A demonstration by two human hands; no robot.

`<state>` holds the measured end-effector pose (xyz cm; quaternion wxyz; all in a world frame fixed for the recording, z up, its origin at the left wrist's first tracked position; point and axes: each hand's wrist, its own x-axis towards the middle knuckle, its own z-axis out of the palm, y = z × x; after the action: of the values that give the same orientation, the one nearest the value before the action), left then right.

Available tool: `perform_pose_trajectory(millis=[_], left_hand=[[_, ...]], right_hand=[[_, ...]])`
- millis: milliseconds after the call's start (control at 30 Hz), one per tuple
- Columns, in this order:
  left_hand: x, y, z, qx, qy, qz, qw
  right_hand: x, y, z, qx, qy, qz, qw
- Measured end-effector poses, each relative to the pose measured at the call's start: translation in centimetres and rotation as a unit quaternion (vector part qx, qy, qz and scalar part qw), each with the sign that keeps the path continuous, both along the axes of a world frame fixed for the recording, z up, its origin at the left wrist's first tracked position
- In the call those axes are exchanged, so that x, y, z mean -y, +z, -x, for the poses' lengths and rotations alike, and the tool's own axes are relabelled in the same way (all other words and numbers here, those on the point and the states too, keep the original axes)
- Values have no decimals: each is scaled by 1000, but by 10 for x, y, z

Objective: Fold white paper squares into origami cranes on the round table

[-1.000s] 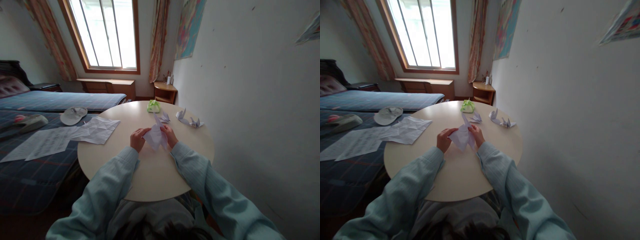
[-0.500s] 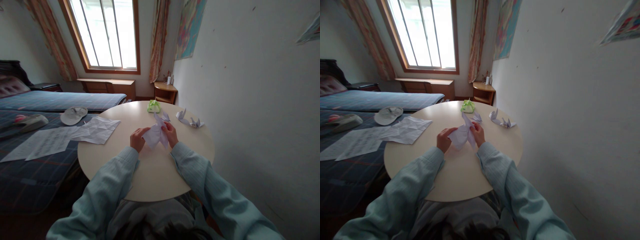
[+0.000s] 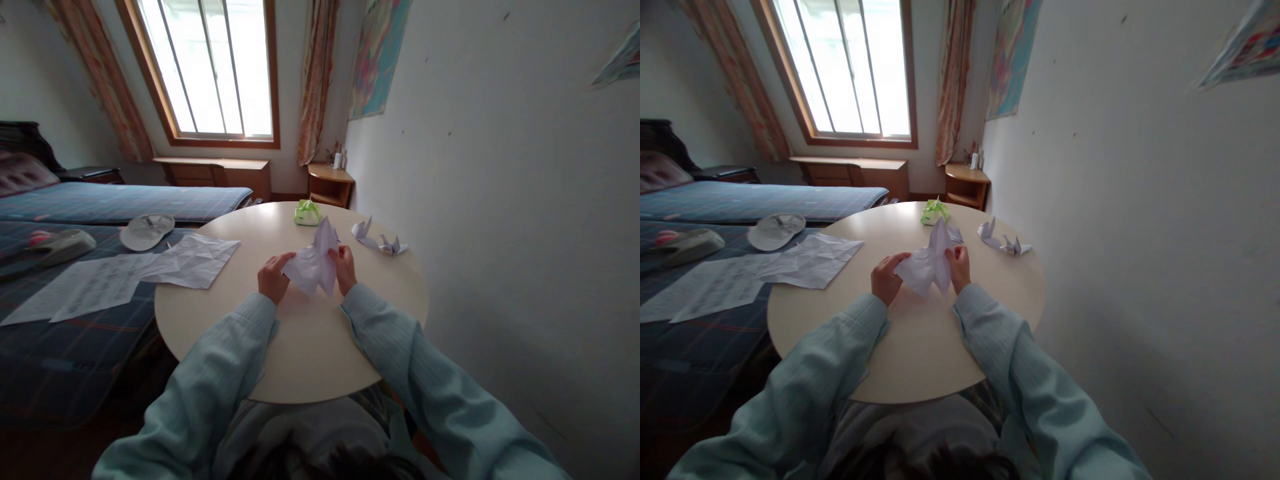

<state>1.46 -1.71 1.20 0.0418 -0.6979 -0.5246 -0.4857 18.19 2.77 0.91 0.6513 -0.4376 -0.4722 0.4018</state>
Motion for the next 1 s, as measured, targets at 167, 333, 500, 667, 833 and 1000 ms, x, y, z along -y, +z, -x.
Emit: perform_pose_trajectory(millis=[167, 333, 500, 667, 833, 1000], left_hand=[[1, 2, 1, 14, 24, -10, 1000], [1, 2, 1, 10, 25, -11, 1000], [0, 3, 1, 15, 26, -16, 999], [0, 4, 2, 23, 32, -36, 999], [0, 4, 3, 28, 31, -54, 998], [1, 7, 4, 45, 38, -51, 997]], right_hand=[[-2, 1, -1, -19, -22, 3, 1000], [-3, -1, -2, -34, -30, 19, 999], [-4, -3, -3, -43, -40, 10, 998], [-4, -3, -2, -65, -32, -3, 997], [-5, -3, -3, -64, -35, -6, 997], [-6, -4, -4, -51, -39, -5, 998]])
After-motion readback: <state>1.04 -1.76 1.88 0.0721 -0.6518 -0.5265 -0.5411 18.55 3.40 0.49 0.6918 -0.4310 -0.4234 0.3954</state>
